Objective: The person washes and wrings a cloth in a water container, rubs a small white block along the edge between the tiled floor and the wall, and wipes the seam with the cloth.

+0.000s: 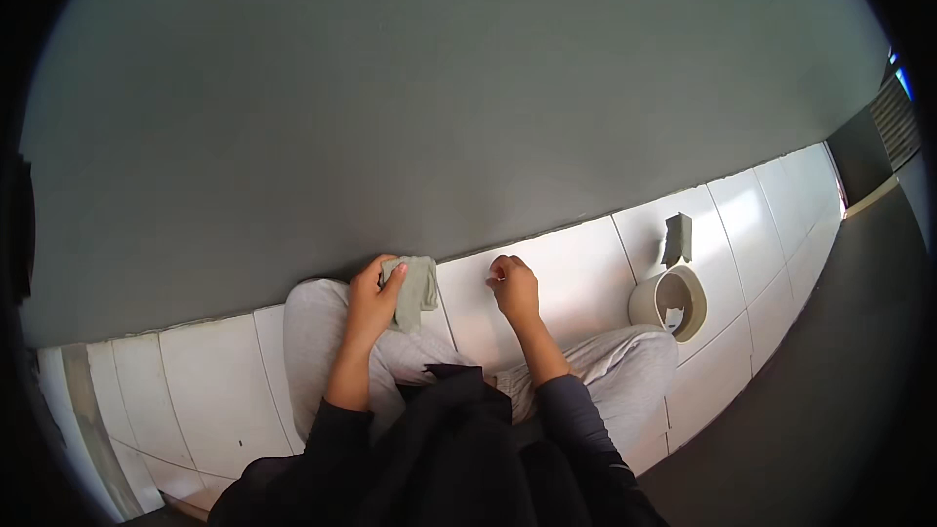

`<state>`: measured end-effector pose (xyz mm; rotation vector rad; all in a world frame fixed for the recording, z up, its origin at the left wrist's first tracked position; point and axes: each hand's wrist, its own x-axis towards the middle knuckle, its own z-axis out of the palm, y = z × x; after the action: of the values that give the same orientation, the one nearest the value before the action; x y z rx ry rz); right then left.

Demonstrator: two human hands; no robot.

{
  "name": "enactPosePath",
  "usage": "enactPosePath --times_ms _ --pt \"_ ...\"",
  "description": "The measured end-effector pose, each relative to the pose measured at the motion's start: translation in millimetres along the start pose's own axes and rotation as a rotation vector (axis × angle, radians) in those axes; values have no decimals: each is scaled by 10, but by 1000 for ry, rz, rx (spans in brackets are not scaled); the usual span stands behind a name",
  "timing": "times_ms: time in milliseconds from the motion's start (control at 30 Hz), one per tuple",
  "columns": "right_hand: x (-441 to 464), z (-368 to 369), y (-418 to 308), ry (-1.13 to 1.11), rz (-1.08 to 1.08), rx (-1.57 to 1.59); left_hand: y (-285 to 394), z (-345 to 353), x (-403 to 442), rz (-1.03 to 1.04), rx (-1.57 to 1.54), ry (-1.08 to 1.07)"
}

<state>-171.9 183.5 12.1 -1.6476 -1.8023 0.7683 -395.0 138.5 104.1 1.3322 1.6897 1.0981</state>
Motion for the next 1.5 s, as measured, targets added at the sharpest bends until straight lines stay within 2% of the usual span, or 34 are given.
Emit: enactPosePath --times_ms 67,133,200,267,300,467,533,633,700,767,833,867,900,967,1067,1167,1200,1267,1300,1367,1433,1500 --pt "-10 44 28 12 -35 -47 25 10 -2 -29 7 -9" --pt "-16 69 91 -10 -170 -167 -27 43 -8 -55 13 -21" --pt "-34 83 108 -3 -170 -104 -242 125 36 -139 -347 -105" --pt "-43 71 77 -5 -174 -40 -372 224 64 -208 -440 -105" --pt "-50 50 63 -23 -128 -47 -364 249 56 -276 -534 -108" --pt "-29 49 72 -18 -48 -72 -345 334 100 -343 -578 4" --pt "23 19 100 54 -107 -110 -375 366 103 -350 -584 37" --pt "177 -85 262 203 2 -199 -441 394 107 -335 -588 54" --pt "139 -10 244 212 74 -206 -464 431 117 -322 -574 94" --pt "49 132 136 121 -258 -224 -435 438 119 -336 -598 81" --pt "-64 263 -11 -57 -419 -199 -379 440 99 -353 -620 78" --pt "-57 228 -33 -85 -419 -228 -354 427 88 -362 -640 95" --pt "-7 181 9 -14 -361 -203 -342 408 79 -372 -658 115" --pt "146 26 233 133 -62 -186 -357 397 68 -363 -657 151" --pt "138 48 188 189 -59 -280 -418 428 62 -345 -685 194" --pt "-116 326 -105 -46 -436 -132 -416 472 72 -334 -722 232" --pt "-120 312 -78 -53 -435 -132 -426 457 46 -330 -715 255" --pt "-11 236 -18 38 -299 -140 -428 425 23 -325 -690 275" --pt "80 186 103 134 -163 -192 -426 407 11 -320 -669 290" --pt "178 105 196 163 34 -208 -391 406 0 -296 -658 306" --pt "66 207 67 175 -184 -328 -361 440 5 -279 -662 298" --pt "-127 374 -61 -32 -418 -220 -339 473 28 -287 -712 316"
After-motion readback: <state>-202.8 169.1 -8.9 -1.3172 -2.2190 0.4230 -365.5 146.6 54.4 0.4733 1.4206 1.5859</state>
